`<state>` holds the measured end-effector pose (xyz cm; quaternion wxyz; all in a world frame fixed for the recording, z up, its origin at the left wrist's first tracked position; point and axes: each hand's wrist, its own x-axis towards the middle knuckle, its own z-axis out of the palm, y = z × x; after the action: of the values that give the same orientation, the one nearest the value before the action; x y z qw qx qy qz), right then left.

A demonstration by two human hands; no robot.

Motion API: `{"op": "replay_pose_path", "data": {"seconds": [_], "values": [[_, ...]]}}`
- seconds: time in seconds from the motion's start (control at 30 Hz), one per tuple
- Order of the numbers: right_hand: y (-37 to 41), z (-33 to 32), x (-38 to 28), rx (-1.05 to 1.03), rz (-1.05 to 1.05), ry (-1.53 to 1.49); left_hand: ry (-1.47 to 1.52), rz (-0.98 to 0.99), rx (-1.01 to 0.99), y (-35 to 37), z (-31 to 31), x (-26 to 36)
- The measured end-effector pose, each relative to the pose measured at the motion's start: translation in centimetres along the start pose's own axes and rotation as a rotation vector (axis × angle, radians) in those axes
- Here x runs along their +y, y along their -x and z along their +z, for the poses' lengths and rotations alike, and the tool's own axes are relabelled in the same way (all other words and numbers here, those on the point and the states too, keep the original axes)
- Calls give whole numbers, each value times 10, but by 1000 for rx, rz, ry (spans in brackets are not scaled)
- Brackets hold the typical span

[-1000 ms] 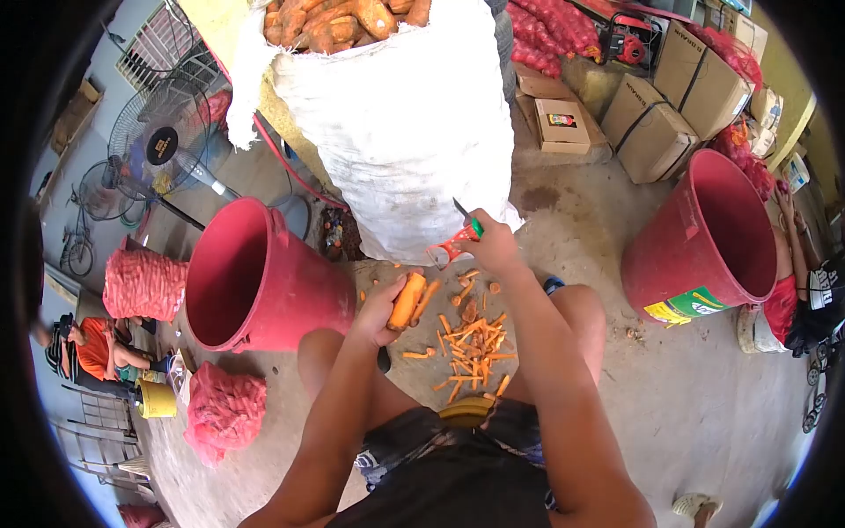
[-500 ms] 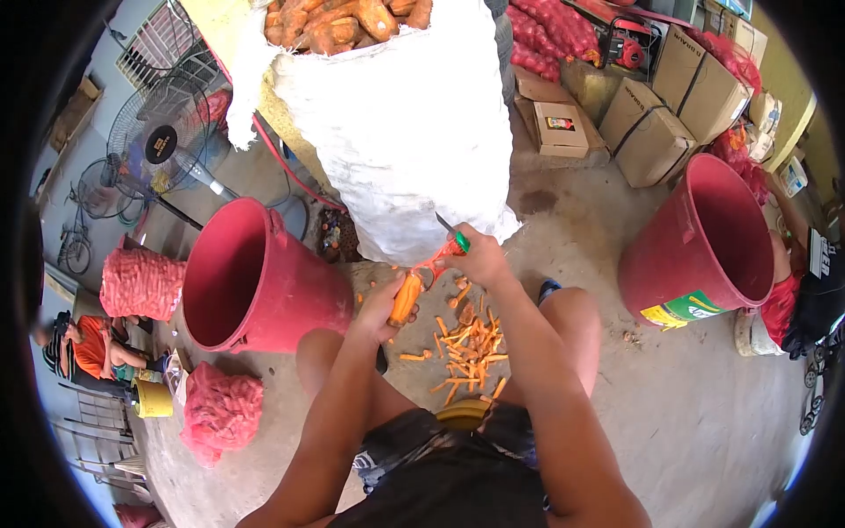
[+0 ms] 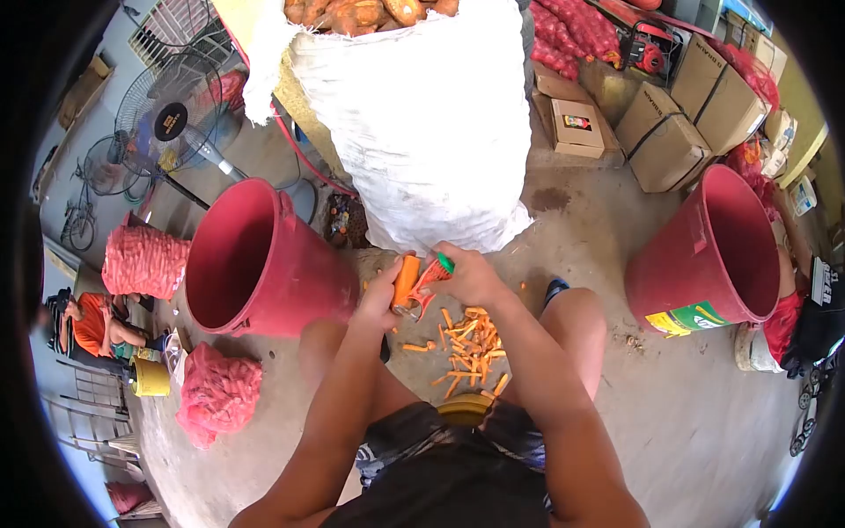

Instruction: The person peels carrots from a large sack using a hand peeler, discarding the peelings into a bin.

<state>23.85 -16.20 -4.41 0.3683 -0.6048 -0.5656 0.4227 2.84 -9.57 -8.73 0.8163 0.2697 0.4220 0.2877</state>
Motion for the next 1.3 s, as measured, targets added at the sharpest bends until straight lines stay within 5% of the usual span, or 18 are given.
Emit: {"op": "replay_pose_path", "data": {"seconds": [0.1, 0.2, 0.3, 0.47, 0.7, 0.93, 1.07, 1.17, 1.23, 1.3], "values": [[-13, -5, 23, 36, -122, -14, -25, -54, -64, 1, 3, -1], [-33, -29, 50, 308, 44, 7, -82, -90, -120, 11, 6, 5], [-29, -50, 32, 302, 187, 5, -107, -73, -98, 11, 2, 3], [-4, -4, 15, 62, -116, 110, -24, 29, -26, -8, -4, -8], [-28, -46, 36, 341, 122, -9, -136, -56, -85, 6, 6, -3], [6, -2, -4, 38, -55, 35, -23, 2, -45, -9, 3, -15], [-21, -34, 24, 289, 46, 98, -181, -120, -17, 12, 9, 1], [-24, -49, 23, 295, 122, 2, -207, -101, -91, 18, 8, 6], [-14, -23, 19, 237, 90, 14, -27, -53, -6, 5, 1, 2], [-2, 4, 17, 188, -371, 158, 26, -26, -1, -1, 11, -3]]}}
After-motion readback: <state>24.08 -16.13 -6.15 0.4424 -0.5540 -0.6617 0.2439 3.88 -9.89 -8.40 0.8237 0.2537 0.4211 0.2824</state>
